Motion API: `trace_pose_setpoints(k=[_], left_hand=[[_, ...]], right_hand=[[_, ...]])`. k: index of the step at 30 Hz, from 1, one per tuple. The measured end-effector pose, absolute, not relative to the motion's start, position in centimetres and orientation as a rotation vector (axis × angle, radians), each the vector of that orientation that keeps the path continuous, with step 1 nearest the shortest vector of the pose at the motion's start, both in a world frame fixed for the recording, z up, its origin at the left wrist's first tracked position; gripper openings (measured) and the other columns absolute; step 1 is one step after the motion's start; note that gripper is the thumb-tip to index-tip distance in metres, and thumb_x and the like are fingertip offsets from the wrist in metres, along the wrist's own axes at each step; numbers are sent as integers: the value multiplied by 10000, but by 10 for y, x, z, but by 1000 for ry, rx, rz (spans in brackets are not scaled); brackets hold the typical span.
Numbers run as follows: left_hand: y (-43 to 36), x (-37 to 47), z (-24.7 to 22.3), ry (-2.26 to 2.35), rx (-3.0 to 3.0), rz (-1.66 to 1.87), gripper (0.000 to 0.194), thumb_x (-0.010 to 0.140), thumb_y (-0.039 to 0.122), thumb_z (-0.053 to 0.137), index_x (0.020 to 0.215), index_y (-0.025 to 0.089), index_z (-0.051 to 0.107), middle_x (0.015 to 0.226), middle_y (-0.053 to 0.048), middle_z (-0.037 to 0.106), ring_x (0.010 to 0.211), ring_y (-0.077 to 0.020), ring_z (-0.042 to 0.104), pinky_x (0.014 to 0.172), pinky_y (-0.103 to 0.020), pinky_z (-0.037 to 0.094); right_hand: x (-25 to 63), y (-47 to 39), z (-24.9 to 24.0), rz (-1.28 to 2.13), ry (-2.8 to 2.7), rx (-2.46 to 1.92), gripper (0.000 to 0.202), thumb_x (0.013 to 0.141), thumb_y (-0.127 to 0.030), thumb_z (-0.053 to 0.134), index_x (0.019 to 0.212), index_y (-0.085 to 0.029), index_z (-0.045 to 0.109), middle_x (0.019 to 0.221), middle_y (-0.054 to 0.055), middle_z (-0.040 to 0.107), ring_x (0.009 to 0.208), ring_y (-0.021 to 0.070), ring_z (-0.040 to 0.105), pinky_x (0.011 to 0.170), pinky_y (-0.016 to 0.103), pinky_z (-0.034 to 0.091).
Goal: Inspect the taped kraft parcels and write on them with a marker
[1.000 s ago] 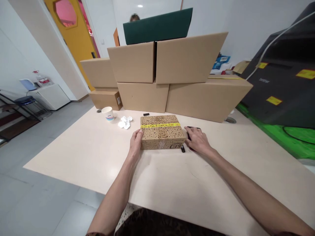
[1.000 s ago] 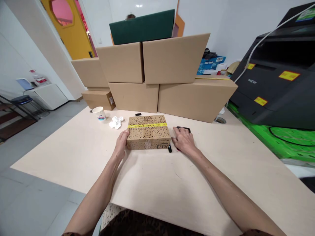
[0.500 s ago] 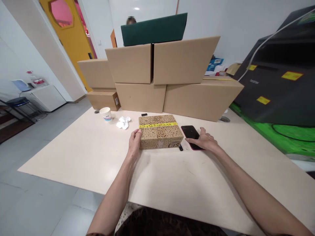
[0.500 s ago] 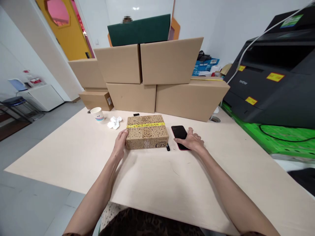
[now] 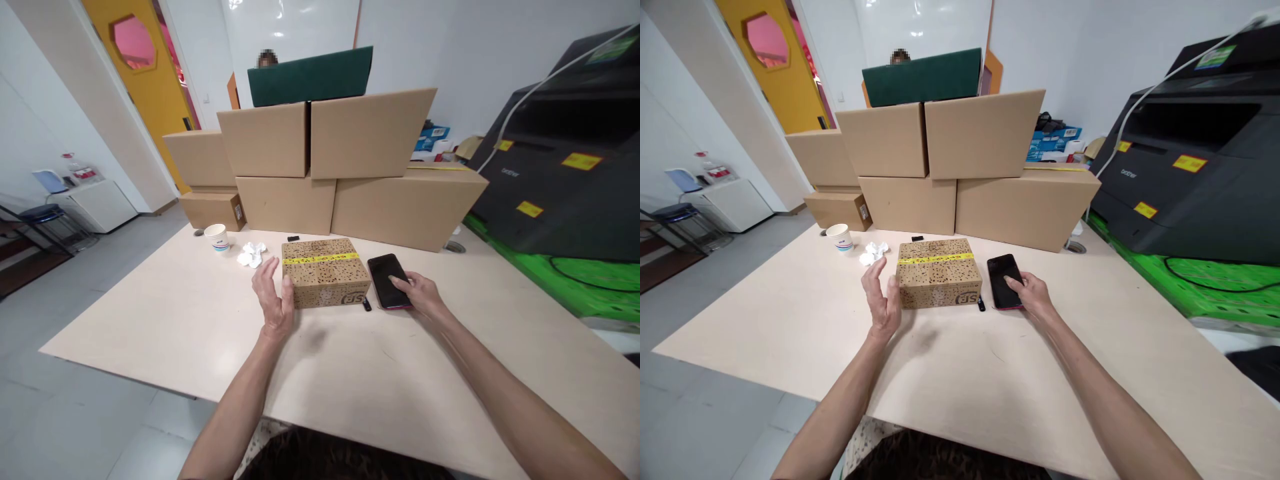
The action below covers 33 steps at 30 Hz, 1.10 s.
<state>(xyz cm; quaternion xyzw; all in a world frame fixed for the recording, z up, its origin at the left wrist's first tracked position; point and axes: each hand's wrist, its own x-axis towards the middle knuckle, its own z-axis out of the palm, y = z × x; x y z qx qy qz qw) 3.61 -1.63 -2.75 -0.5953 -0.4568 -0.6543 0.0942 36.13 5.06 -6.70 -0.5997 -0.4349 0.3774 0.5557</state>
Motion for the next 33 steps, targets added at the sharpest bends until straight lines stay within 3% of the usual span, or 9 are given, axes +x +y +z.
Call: trace_pose_setpoints(k=[3,5,8,10,13,18,24,33], left_hand=[[-29,46,-24,-889,-2012,-1828,366,1051,255,518,1406,209,594,1128,-113,725,1070,-225,674,907,-378,556],[-36,53,-25,-682,-2296,-1800,377,1057,236,499,1421,204,592,972,-82,745,856,-187,687,752,-311,549],[-45,63,-28,-769,-2870,-1706,429,1083,341,473,1475,194,568,977,-102,770,812,-186,709,742,-310,557],[-50,69,-29,-997,-3283,-1626,561,1069,474,497,1559,201,480,1016,-115,770,843,-209,730,768,-339,578],[-54,77,-29,-1267,-3596,-1897,739,1011,570,591,1599,185,364,924,-77,727,759,-199,720,723,-332,587],[-56,87,-32,-1392,-3466,-2574,653,984,517,676,1465,160,419,828,-30,670,645,-142,691,655,-264,579],[-60,94,-35,-1426,-3286,-2749,858,968,556,686,1627,181,285,840,-41,687,633,-147,696,643,-271,590],[-67,98,-32,-1509,-3083,-2893,843,950,568,702,1614,203,334,834,-19,651,609,-131,671,628,-261,586]], right_hand=[[350,33,-51,847,-937,-1238,673,549,-680,892,972,-188,713,852,63,774,748,234,728,703,384,627],[338,16,-35,887,-934,-1124,658,611,-644,903,1062,-193,739,917,56,791,770,218,742,721,356,634],[311,-14,-13,1014,-954,-1015,654,732,-596,866,1240,-215,709,936,52,800,770,220,755,710,354,639],[290,-31,-4,1039,-950,-977,699,754,-569,868,1323,-218,664,842,33,787,684,197,730,645,323,625],[263,-47,1,1082,-966,-951,704,784,-551,857,1353,-204,632,771,18,765,644,182,712,598,295,602],[242,-51,-4,1038,-999,-986,672,800,-561,834,1319,-179,640,735,13,751,607,184,695,529,288,568],[239,-48,-13,926,-1020,-1018,573,825,-544,808,1258,-196,669,861,57,795,717,203,730,628,317,608],[236,-45,-13,991,-1099,-989,534,846,-562,783,1240,-224,663,1017,84,793,797,231,737,671,343,609]])
